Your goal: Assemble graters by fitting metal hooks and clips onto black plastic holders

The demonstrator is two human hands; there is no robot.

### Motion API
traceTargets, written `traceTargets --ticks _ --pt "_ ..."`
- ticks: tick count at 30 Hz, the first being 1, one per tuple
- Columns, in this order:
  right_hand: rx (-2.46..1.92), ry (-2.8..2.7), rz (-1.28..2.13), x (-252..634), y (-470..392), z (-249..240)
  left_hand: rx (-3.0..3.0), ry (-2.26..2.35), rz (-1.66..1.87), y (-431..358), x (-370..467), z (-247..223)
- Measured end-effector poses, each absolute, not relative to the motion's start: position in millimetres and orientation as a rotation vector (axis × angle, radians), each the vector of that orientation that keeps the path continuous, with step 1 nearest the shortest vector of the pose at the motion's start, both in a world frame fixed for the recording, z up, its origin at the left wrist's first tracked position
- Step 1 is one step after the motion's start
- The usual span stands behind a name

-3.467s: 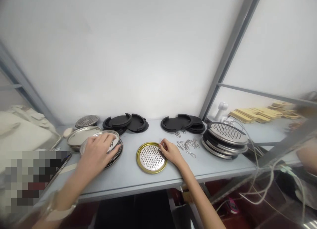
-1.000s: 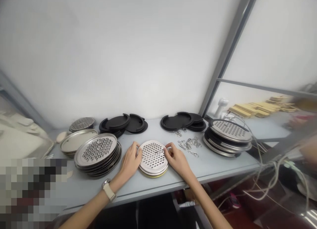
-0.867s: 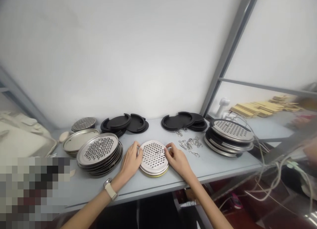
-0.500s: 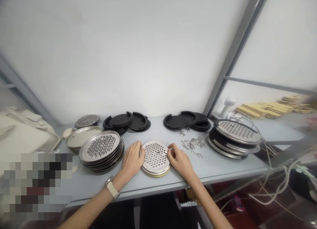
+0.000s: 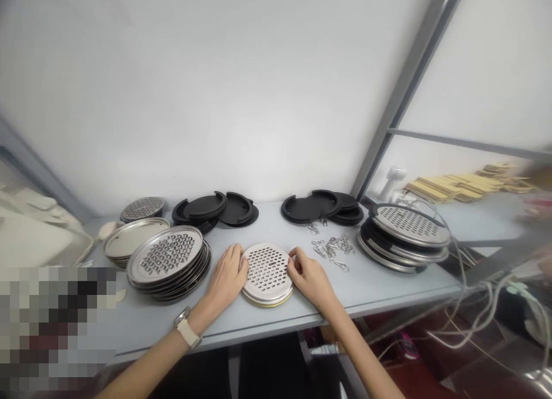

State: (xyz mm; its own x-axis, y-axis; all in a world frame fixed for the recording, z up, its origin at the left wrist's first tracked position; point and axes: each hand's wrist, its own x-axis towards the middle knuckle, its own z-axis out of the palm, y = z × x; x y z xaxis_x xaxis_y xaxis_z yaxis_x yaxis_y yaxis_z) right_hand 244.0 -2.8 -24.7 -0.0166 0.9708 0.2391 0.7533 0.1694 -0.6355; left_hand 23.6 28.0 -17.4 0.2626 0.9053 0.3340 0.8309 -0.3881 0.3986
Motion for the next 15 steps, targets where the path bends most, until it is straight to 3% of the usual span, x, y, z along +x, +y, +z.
traceTargets --ticks 15 --pt "-1.752 -1.950 0.276 243.2 -6.7 -22.1 2.604 1.740 0.777 18.7 27.0 -14.9"
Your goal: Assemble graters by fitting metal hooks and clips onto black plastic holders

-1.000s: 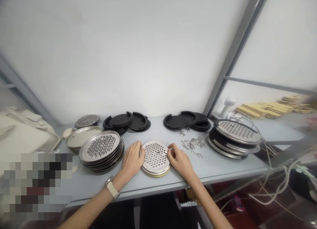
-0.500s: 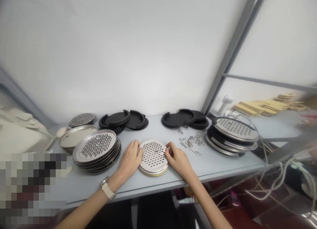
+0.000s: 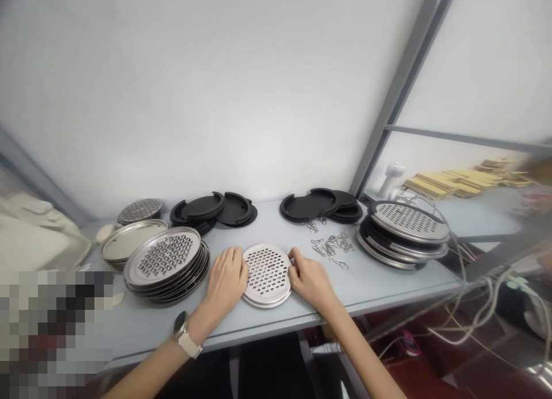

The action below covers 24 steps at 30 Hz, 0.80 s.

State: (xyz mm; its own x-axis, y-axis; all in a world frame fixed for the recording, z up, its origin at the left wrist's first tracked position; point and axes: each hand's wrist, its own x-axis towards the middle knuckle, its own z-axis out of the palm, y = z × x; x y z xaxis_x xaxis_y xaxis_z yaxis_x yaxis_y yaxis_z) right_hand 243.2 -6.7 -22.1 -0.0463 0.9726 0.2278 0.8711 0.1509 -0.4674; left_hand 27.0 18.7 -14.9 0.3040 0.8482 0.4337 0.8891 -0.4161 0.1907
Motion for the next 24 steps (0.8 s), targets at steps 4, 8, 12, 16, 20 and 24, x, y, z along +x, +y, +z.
traceTargets --ticks 4,8,12,16,20,24 --pt "-1.800 -1.955 0.237 242.6 -7.1 -21.5 -2.449 -1.671 -0.727 19.9 27.0 -16.8" --pt "-1.820 -1.983 0.228 242.4 -7.2 -20.6 -2.470 -1.689 -0.750 21.4 27.0 -16.0" --pt "-1.818 -2.002 0.210 242.1 -7.2 -20.3 -2.524 -1.630 -0.798 18.4 28.2 -9.3" --pt "-1.805 -2.001 0.197 241.4 -6.5 -22.0 -2.729 -1.417 -0.842 14.2 29.9 -5.4" --pt "-1.789 -1.989 0.213 240.6 -5.9 -22.4 -2.950 -1.224 -0.872 16.3 29.7 -14.0" --pt "-1.767 -1.982 0.257 240.4 -6.4 -20.8 -2.977 -1.260 -0.891 20.7 28.6 -23.8"
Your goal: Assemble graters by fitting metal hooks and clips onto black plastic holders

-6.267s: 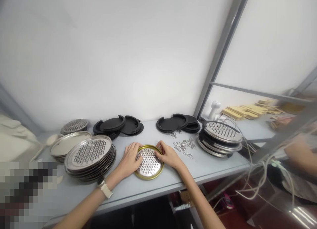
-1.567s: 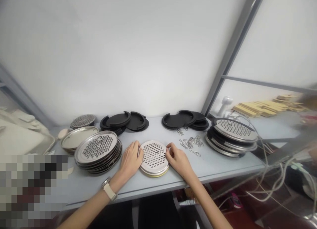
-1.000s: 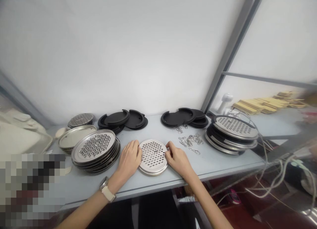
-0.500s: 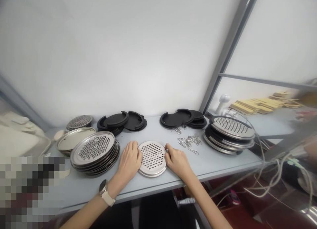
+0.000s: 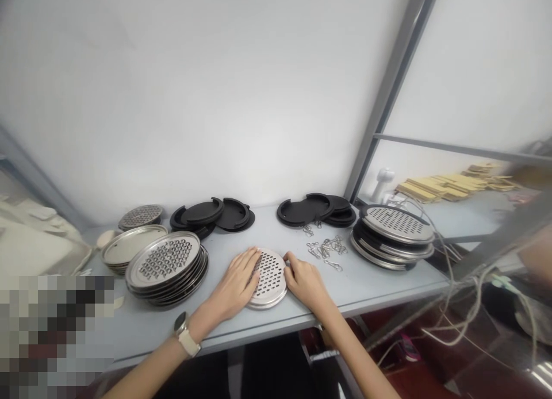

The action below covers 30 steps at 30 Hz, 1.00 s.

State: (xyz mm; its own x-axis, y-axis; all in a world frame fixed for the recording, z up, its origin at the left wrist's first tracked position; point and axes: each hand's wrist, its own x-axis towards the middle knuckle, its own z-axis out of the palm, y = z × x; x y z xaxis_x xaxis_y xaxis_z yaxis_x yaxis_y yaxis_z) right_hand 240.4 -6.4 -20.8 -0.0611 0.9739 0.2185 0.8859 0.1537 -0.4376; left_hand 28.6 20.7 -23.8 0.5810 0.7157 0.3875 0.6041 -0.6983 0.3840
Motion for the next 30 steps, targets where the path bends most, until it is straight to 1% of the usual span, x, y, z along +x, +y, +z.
traceTargets --ticks 3,12,19,21,24,26,28,30 --pt "-1.736 -1.943 0.291 241.0 -6.4 -20.8 2.598 1.113 0.765 21.1 28.3 -25.6" --pt "-1.717 -1.703 0.532 241.0 6.0 -20.2 2.617 1.080 0.755 21.2 26.8 -23.7" --pt "-1.447 -1.645 0.776 240.4 6.9 -12.2 2.682 1.138 0.798 16.7 27.7 -19.5" --pt "-1.362 -1.597 0.832 241.8 3.5 -14.5 2.748 1.191 0.766 16.9 29.7 -5.7" --pt "-1.322 -1.588 0.855 244.6 -0.2 -19.1 2.820 1.377 0.671 27.3 32.8 34.7" --pt "-1.327 -1.591 0.844 245.7 -1.4 -21.4 2.840 1.569 0.481 43.9 33.4 68.5" --pt "-1.330 -1.601 0.835 246.0 -2.1 -23.0 2.817 1.676 0.441 66.8 31.9 97.9" --pt "-1.318 -1.616 0.841 246.1 -2.7 -24.5 2.769 1.818 0.408 91.9 28.0 116.2"
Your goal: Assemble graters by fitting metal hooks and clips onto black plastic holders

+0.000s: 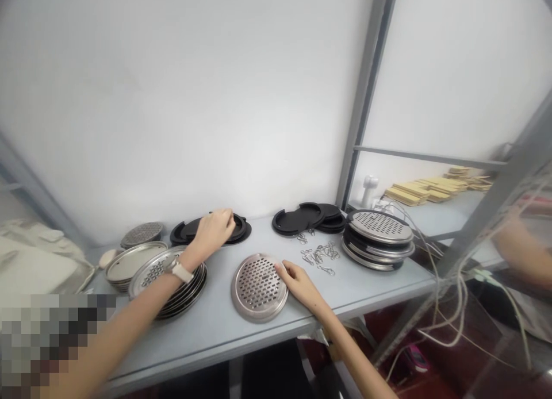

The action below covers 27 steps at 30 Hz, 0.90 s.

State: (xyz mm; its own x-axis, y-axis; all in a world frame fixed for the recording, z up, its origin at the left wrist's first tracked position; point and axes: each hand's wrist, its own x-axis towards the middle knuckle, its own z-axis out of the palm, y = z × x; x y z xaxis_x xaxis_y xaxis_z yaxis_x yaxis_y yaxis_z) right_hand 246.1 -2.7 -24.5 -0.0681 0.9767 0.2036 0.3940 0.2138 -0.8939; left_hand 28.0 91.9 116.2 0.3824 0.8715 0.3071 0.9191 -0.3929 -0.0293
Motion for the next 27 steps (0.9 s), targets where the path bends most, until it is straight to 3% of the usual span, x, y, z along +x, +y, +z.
traceTargets --ticks 8,14,21,27 --pt "-1.257 -1.626 0.887 248.9 -1.8 -30.1 -2.279 -1.947 -0.009 143.9 -0.6 99.7" --pt "-1.283 -1.614 0.884 248.1 -2.7 -26.8 -2.293 -1.908 -0.030 148.0 -19.8 98.8" --pt "-1.345 -1.487 0.839 246.6 -7.4 -12.4 -2.347 -1.640 -0.320 111.1 -17.7 132.4" --pt "-1.391 -1.253 0.926 252.7 -21.9 -7.6 -2.554 -1.160 -0.358 64.4 -5.8 137.6"
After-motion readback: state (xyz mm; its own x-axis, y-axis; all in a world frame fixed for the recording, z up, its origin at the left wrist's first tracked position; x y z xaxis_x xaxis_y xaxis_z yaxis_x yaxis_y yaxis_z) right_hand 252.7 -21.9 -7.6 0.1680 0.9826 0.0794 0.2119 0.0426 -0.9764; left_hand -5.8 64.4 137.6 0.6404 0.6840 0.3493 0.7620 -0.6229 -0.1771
